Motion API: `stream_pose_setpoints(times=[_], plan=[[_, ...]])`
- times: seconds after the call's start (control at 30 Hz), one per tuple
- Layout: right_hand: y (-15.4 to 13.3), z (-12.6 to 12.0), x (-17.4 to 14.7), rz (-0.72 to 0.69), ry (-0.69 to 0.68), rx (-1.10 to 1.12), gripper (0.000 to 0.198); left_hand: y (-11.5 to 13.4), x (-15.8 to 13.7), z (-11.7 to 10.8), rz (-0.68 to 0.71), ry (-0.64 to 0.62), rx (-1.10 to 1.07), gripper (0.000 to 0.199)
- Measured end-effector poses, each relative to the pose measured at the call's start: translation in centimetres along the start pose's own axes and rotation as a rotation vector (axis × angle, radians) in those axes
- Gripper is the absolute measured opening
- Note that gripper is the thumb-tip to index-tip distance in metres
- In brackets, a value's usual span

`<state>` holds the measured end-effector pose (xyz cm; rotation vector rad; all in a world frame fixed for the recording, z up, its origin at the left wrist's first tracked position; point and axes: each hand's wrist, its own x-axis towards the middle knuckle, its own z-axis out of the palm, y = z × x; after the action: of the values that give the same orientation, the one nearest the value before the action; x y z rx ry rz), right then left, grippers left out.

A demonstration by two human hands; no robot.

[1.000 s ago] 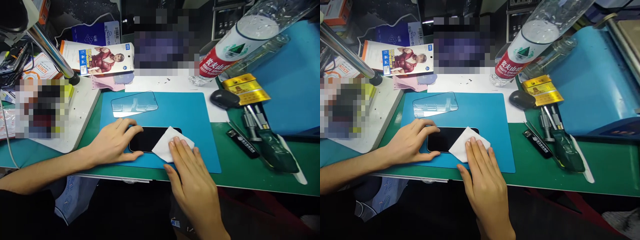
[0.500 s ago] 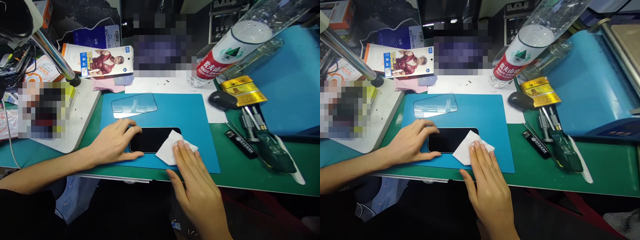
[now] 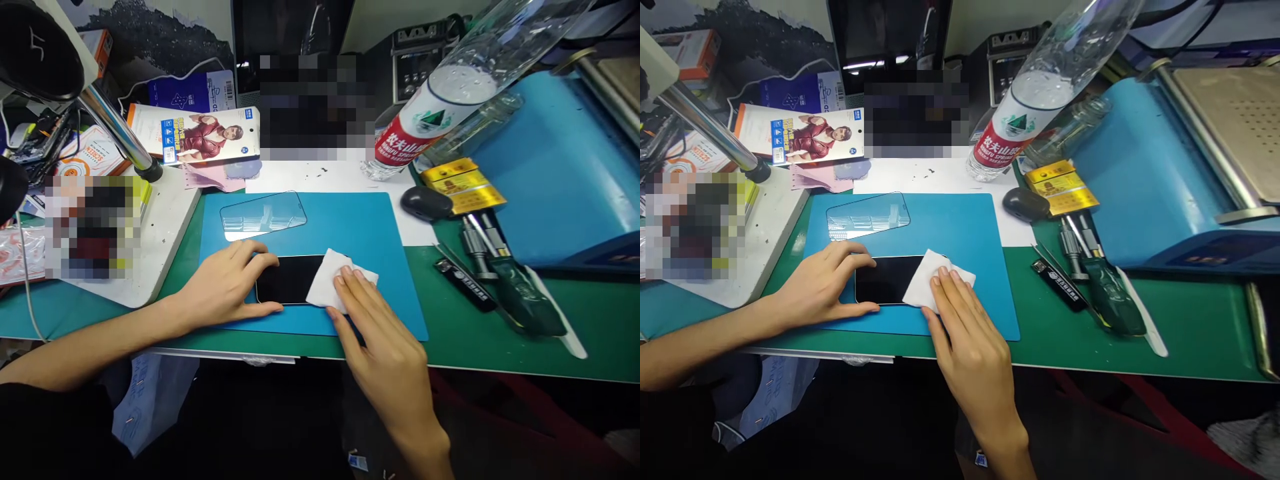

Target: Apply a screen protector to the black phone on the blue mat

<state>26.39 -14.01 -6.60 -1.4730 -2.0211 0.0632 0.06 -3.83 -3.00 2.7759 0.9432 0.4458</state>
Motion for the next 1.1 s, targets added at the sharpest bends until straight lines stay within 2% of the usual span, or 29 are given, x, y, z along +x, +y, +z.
stream_pose_setpoints(times=[0.13, 0.2, 0.27, 0.33, 0.37, 0.43, 0.53, 0.7, 0.83, 1.1], plan=[[1.0, -0.7, -0.6, -0.033, 0.128, 0.076, 0.062, -0.2, 0.2, -0.5, 0.015, -0.029, -0.002, 0.067], [1.8, -1.0, 0.0, 0.038, 0.193, 0.095, 0.051, -0.5, 0.4, -1.1, 0.022, -0.034, -0.011, 0.073], [2.6, -1.2, 1.0, 0.145, 0.268, 0.052, 0.038, -0.9, 0.6, -1.9, -0.001, 0.02, 0.057, 0.063], [3.3, -1.1, 1.9, 0.214, 0.328, -0.024, 0.03, -1.5, 0.8, -2.7, -0.086, 0.09, 0.221, 0.048], [3.6, -1.0, 2.3, 0.221, 0.336, -0.048, 0.029, -1.9, 0.8, -3.0, -0.142, 0.094, 0.285, 0.049], [3.9, -0.9, 2.8, 0.214, 0.29, -0.061, 0.031, -2.8, 0.9, -3.3, -0.225, 0.058, 0.329, 0.066], [4.0, -0.7, 2.7, 0.22, 0.163, -0.065, 0.045, -4.1, 0.8, -3.3, -0.242, -0.02, 0.271, 0.086], [3.7, -0.7, 2.4, 0.272, 0.125, -0.08, 0.062, -5.0, 0.8, -2.8, -0.284, -0.035, 0.269, 0.076], [3.7, -0.6, 2.4, 0.279, 0.11, -0.078, 0.064, -5.3, 1.0, -2.8, -0.305, -0.049, 0.279, 0.079], [3.7, -0.6, 2.4, 0.29, 0.115, -0.08, 0.062, -5.1, 1.3, -2.9, -0.285, -0.057, 0.301, 0.071]])
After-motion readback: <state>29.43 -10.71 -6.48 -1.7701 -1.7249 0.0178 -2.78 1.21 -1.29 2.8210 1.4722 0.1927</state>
